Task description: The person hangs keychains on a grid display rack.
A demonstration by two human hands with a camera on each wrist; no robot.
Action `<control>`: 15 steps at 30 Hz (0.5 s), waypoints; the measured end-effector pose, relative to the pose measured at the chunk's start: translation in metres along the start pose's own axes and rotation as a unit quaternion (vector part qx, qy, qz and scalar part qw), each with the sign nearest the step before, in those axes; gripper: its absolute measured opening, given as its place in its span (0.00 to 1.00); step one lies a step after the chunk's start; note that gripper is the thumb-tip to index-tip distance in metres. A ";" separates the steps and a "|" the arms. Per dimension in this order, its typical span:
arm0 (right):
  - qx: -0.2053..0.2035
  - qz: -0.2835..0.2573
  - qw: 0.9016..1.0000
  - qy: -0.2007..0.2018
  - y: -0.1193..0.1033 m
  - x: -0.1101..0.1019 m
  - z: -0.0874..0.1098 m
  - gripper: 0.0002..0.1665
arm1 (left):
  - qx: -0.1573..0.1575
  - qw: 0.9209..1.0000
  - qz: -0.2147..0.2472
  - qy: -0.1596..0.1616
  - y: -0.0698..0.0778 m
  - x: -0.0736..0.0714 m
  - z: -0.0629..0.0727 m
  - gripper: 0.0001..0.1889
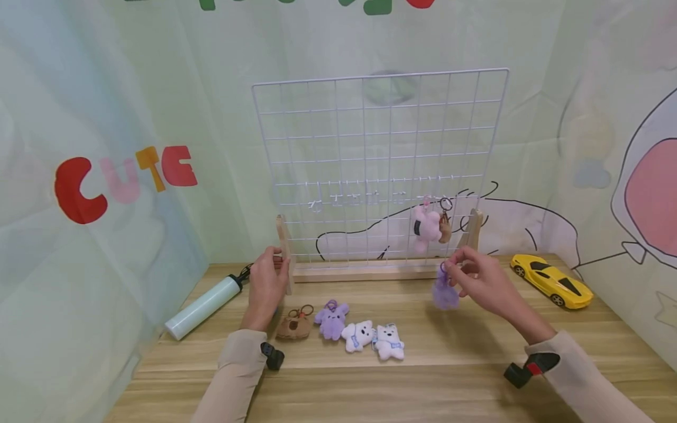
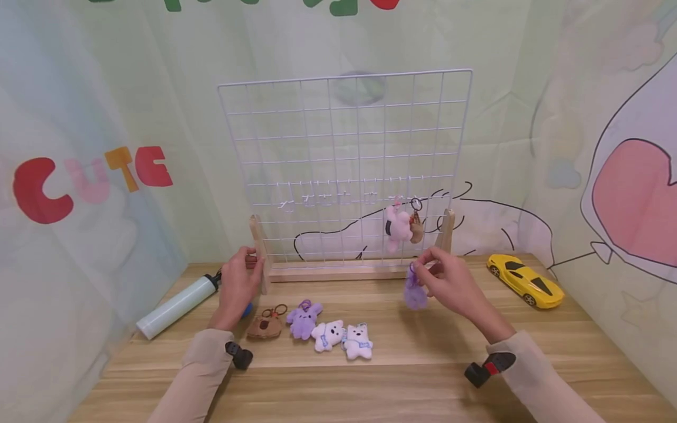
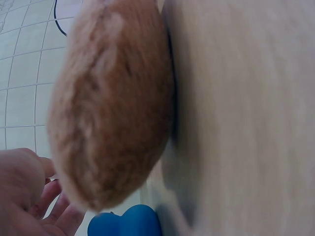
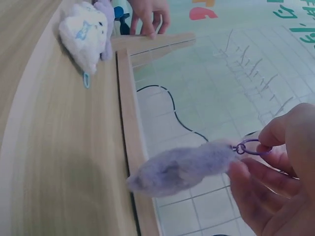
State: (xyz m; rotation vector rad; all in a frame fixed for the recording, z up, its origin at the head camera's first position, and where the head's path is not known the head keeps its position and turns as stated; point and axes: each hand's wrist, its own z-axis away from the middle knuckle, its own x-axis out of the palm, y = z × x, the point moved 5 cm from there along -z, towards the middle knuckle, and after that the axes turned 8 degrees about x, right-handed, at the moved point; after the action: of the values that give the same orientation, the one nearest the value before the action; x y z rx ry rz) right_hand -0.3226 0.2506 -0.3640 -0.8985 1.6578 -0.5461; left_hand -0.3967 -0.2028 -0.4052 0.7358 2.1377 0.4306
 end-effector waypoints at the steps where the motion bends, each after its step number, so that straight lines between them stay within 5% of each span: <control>1: -0.005 0.010 1.000 0.009 -0.003 -0.001 0.000 0.11 | 0.001 1.000 -0.001 0.000 0.000 0.000 0.000 0.16; 7: -0.048 0.038 0.997 0.041 -0.014 -0.004 0.000 0.07 | 0.005 1.000 -0.002 -0.004 -0.001 0.000 -0.001 0.16; 15: -0.049 -0.058 0.995 -0.065 -0.009 0.007 0.000 0.08 | 0.006 1.000 -0.003 -0.004 0.000 0.000 0.000 0.16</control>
State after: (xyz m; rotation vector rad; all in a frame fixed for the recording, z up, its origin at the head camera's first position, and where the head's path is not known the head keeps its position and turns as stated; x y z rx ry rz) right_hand -0.3212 0.2393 -0.3617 -1.0862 1.5311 -0.4776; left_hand -0.3966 -0.2028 -0.4045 0.7368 2.1369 0.4104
